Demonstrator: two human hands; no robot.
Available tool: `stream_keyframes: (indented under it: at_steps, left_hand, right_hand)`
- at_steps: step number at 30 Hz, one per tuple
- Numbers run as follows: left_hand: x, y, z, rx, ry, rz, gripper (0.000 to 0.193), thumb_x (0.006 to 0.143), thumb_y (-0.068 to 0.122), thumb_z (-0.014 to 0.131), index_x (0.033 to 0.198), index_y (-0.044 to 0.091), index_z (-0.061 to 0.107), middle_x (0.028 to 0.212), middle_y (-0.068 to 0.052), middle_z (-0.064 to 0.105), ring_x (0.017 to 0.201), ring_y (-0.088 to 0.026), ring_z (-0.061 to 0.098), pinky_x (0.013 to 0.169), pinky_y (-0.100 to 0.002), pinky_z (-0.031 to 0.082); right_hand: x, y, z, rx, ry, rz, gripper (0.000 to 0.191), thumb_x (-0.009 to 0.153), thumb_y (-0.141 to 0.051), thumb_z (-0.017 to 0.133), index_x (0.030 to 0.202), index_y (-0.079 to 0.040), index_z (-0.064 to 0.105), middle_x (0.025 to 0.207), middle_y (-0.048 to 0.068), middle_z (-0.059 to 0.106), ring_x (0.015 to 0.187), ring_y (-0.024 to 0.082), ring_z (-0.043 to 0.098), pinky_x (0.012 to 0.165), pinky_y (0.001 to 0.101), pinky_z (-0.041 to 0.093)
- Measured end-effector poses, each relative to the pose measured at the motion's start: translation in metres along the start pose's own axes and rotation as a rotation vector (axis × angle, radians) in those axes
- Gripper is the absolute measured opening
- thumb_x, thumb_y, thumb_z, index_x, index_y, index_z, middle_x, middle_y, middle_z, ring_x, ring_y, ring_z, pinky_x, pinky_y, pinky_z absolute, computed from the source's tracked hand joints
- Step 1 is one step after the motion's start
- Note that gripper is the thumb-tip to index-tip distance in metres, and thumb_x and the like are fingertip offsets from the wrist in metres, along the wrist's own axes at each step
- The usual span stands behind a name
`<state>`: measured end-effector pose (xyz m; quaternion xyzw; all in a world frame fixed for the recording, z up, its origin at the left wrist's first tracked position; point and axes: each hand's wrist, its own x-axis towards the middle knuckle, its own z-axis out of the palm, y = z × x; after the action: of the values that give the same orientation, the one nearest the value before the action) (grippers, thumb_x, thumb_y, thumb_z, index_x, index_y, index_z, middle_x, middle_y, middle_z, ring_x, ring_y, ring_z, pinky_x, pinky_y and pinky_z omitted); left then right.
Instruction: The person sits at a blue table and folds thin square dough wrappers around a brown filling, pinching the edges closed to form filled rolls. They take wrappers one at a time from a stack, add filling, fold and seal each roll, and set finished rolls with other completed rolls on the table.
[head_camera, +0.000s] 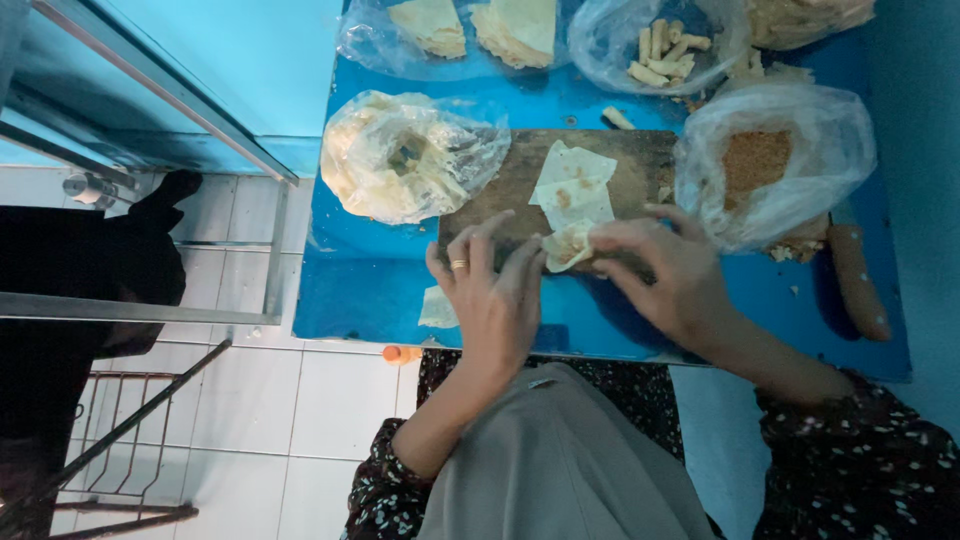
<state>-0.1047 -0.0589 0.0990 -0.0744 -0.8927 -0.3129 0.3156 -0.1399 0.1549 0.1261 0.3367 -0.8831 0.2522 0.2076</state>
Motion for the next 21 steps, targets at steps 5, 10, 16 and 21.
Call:
stream_keyframes:
  at_steps: [5, 10, 16, 21]
  left_hand:
    - [0.002, -0.001, -0.003, -0.018, 0.011, -0.032, 0.015, 0.089, 0.025, 0.08, 0.093, 0.012, 0.073, 0.133, -0.01, 0.059, 0.126, -0.034, 0.051, 0.115, -0.065, 0.023]
    - [0.003, 0.003, 0.002, 0.057, -0.028, -0.02, 0.013, 0.09, 0.02, 0.078, 0.097, 0.01, 0.073, 0.137, -0.012, 0.058, 0.127, -0.034, 0.051, 0.117, -0.066, 0.023]
    - [0.013, 0.006, 0.001, 0.142, -0.046, 0.039, 0.009, 0.091, 0.016, 0.073, 0.095, 0.009, 0.072, 0.138, -0.014, 0.056, 0.128, -0.038, 0.049, 0.115, -0.069, 0.021]
    - [0.024, 0.011, 0.002, 0.173, -0.002, 0.041, 0.013, 0.091, 0.013, 0.072, 0.103, 0.008, 0.071, 0.142, -0.015, 0.053, 0.131, -0.038, 0.048, 0.118, -0.069, 0.021]
  right_hand:
    - [0.011, 0.007, -0.016, 0.033, -0.075, 0.19, 0.031, 0.096, -0.014, 0.075, 0.125, -0.012, 0.066, 0.11, 0.001, 0.075, 0.101, 0.02, 0.072, 0.094, 0.043, 0.047]
    - [0.025, 0.007, -0.013, -0.04, -0.141, 0.115, 0.038, 0.091, -0.018, 0.076, 0.127, -0.01, 0.065, 0.101, 0.001, 0.077, 0.094, 0.025, 0.071, 0.088, 0.045, 0.045]
    - [0.032, 0.004, -0.007, 0.168, -0.22, 0.289, 0.038, 0.09, -0.013, 0.077, 0.125, -0.013, 0.065, 0.092, 0.001, 0.076, 0.088, 0.019, 0.075, 0.081, 0.0377, 0.057]
    - [0.024, 0.005, -0.006, 0.306, -0.102, 0.278, 0.038, 0.09, -0.005, 0.077, 0.125, -0.007, 0.061, 0.1, 0.005, 0.073, 0.098, 0.018, 0.074, 0.085, 0.0352, 0.059]
